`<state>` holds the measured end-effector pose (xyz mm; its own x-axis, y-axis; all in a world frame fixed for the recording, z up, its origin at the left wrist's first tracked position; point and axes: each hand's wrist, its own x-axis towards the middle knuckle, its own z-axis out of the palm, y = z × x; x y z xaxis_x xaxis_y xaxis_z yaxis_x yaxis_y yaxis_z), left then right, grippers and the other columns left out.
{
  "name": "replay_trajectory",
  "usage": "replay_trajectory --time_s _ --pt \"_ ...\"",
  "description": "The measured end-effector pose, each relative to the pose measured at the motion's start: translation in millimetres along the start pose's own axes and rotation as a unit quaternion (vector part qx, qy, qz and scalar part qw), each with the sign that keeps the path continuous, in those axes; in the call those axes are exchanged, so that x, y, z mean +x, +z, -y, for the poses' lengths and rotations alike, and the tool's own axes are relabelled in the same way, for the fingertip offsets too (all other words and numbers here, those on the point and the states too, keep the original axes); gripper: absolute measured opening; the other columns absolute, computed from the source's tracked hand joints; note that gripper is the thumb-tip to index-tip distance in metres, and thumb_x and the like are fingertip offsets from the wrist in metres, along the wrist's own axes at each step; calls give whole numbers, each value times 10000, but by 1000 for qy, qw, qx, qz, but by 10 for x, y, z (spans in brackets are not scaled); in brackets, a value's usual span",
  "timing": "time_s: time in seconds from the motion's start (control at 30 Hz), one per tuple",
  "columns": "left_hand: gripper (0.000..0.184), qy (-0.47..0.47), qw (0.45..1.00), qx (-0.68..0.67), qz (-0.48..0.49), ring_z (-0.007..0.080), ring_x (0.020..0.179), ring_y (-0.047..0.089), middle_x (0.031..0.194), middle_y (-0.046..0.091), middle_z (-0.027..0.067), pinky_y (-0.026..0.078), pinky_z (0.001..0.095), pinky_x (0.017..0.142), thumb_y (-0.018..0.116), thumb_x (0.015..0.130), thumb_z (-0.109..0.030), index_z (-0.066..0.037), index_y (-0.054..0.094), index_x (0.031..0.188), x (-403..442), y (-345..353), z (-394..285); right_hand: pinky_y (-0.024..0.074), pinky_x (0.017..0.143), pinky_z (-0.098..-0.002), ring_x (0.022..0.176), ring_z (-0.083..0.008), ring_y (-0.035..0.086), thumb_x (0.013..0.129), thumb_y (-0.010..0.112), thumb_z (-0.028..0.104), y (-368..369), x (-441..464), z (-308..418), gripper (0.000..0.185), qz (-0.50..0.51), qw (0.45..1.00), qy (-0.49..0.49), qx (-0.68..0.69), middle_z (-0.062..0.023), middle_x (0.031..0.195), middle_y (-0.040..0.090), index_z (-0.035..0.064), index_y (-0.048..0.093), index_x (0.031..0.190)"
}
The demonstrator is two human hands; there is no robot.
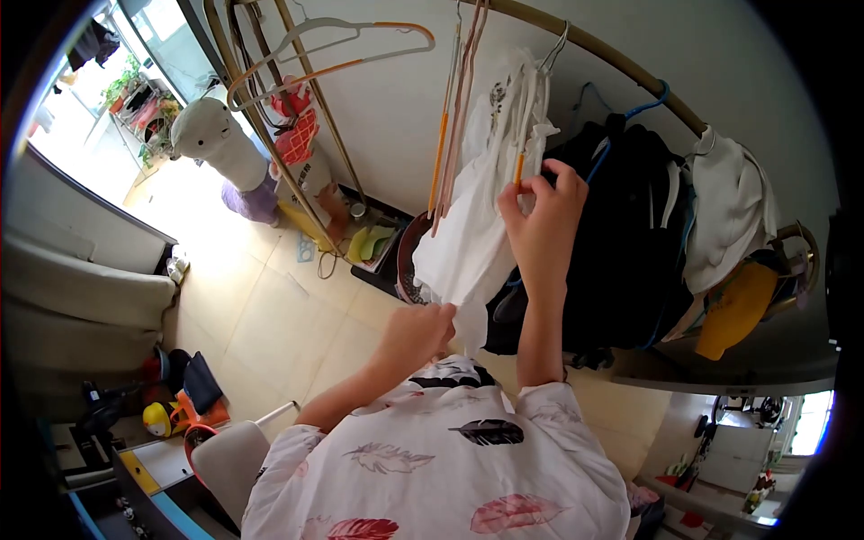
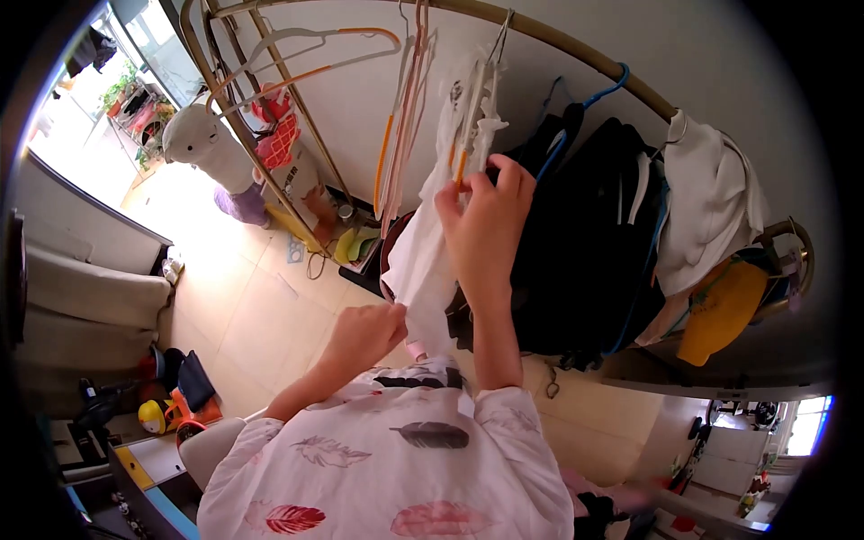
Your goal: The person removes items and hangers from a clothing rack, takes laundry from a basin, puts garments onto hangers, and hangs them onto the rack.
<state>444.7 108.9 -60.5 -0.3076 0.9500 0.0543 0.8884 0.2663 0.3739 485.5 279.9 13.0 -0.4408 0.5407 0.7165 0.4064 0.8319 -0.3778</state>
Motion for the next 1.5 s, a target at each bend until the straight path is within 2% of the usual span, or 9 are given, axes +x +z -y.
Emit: replay_trajectory --time_s 0.23,0.43,0.77,0.9,1.07,1.2,1.3,1.4,1.5 --pt "375 17 960 -104 -259 236 557 530 673 512 54 427 308 516 660 693 -388 -53 491 697 338 -393 -23 378 773 -387 915 -307 425 728 559 127 122 34 51 153 43 998 1 51 -161 928 455 -22 567 764" --pt "164 46 967 -34 -249 208 575 543 579 502 41 425 327 485 570 752 -150 -60 470 657 477 -246 -22 380 788 -391 927 -305 415 736 552 118 146 80 39 157 44 999 6 16 -169 932 455 -35 569 765" --pt "146 47 962 50 -265 207 533 519 563 473 44 414 322 472 584 690 -101 -66 466 611 255 82 148 416 763 -385 912 -374 481 726 526 70 191 155 71 163 97 989 49 98 -260 982 475 -93 530 714" --pt "132 18 965 170 -202 204 539 522 570 482 46 414 323 475 577 681 -123 -70 477 614 158 366 324 435 722 -373 824 -346 524 726 525 79 115 240 120 160 100 986 47 125 -225 907 503 -79 531 706" --pt "160 -110 950 -71 -285 260 599 533 654 525 81 419 367 525 572 688 -137 -48 474 600 372 142 654 450 640 -376 710 -336 547 776 540 160 -11 244 253 202 141 978 60 141 -175 832 506 -36 541 729" --pt "141 -80 925 -174 -329 289 638 523 710 511 104 415 376 553 562 692 -112 -36 461 630 530 153 978 452 625 -386 697 -346 549 792 539 179 22 95 148 207 171 971 74 149 -187 824 507 -10 526 873" --pt "105 -39 965 -133 -223 304 650 521 716 479 104 419 383 561 555 692 -95 -56 459 708 581 400 963 452 606 -292 646 -245 554 804 550 178 -8 -11 170 263 115 984 14 139 -135 868 545 11 493 999" --pt "117 12 967 -151 -204 303 675 522 709 472 106 429 387 581 551 697 -103 -49 447 710 641 648 787 458 552 -293 580 -257 565 811 542 158 -129 -161 310 279 109 971 114 178 -134 780 574 3 473 1032" --pt "127 34 976 -161 -141 299 684 524 714 474 103 435 383 600 545 707 -121 -43 445 703 657 707 544 470 509 -306 549 -273 587 828 519 177 -83 -316 246 196 228 970 74 -34 -131 578 561 -17 502 855"
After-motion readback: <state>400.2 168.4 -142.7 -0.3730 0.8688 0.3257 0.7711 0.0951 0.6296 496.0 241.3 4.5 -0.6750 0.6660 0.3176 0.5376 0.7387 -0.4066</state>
